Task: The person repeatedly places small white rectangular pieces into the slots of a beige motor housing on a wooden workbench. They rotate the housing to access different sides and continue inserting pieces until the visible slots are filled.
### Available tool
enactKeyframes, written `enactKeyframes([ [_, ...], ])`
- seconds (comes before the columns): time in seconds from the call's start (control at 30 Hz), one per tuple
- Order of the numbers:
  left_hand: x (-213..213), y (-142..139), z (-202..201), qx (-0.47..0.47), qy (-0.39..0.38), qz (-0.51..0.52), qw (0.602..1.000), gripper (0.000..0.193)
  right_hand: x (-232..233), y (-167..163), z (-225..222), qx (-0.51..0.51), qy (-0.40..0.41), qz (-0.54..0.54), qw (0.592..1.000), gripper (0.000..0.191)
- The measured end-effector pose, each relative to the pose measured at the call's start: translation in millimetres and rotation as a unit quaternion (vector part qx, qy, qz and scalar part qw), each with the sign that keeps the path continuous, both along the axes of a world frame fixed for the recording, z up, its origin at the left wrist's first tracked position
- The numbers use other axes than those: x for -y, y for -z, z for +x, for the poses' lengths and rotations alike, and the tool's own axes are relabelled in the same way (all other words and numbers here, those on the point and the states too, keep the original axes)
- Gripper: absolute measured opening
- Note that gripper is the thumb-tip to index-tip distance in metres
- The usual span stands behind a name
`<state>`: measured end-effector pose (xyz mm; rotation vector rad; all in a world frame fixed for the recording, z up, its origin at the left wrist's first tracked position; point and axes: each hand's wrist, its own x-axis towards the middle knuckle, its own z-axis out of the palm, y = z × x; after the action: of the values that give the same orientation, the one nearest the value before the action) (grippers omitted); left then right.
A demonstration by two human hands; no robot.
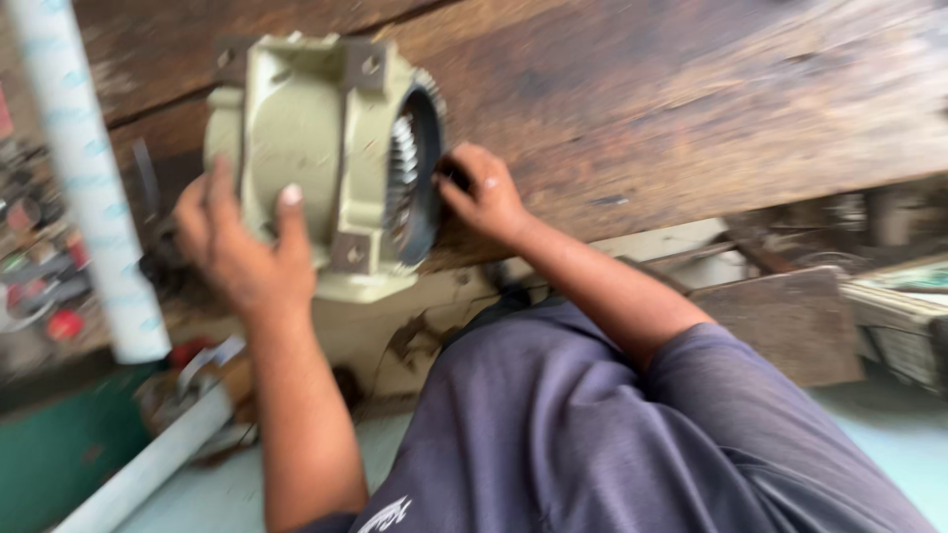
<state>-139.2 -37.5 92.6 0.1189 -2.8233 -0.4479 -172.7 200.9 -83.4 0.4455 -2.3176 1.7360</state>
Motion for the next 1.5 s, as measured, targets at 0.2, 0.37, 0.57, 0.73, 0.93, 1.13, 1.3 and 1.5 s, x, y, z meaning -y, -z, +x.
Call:
enactKeyframes([
  [0.2, 2.9, 7.6, -2.3, -0.065, 0.049, 0.022, 0.996, 0.046, -108.5, -10.1, -9.8, 0.009, 0.09, 0.185, 0.979, 0.021],
  [0.37, 4.8, 13.0, -6.3, -0.095, 0.06, 0.048, 0.993, 0.039, -251.1, -45.3, -46.9, -0.044, 0.341, 0.373, 0.862, 0.029],
  [0.57, 24.2, 10.9, -5.1, -0.093, 0.052, 0.028, 0.994, 0.035, -296.9, -88.3, -85.0, 0.06, 0.372, 0.493, 0.784, 0.046],
  [0.73, 15.7, -20.9, -9.3, -0.086, 0.073, -0.035, 0.993, 0.038, -274.6, -97.9, -103.7, 0.105, 0.364, 0.544, 0.749, 0.023],
  [0.93, -59.1, -51.2, 13.5, 0.076, 0.229, -0.031, 0.97, 0.056, -271.9, -90.4, -93.3, 0.009, 0.425, 0.508, 0.75, 0.011],
  [1.13, -48.8, -49.6, -14.2, 0.08, 0.142, -0.065, 0.985, 0.065, -277.2, -73.6, -78.1, 0.003, 0.435, 0.422, 0.795, 0.009],
  [1.3, -58.1, -61.1, -17.9, 0.032, 0.21, -0.038, 0.976, 0.054, -281.4, -88.9, -56.4, -0.103, 0.451, 0.393, 0.794, 0.014],
  [1.5, -132.9, -49.1, -6.5, -0.033, 0.33, 0.154, 0.931, 0.043, -193.7, -133.9, 7.1, -0.24, 0.141, 0.375, 0.884, 0.018],
])
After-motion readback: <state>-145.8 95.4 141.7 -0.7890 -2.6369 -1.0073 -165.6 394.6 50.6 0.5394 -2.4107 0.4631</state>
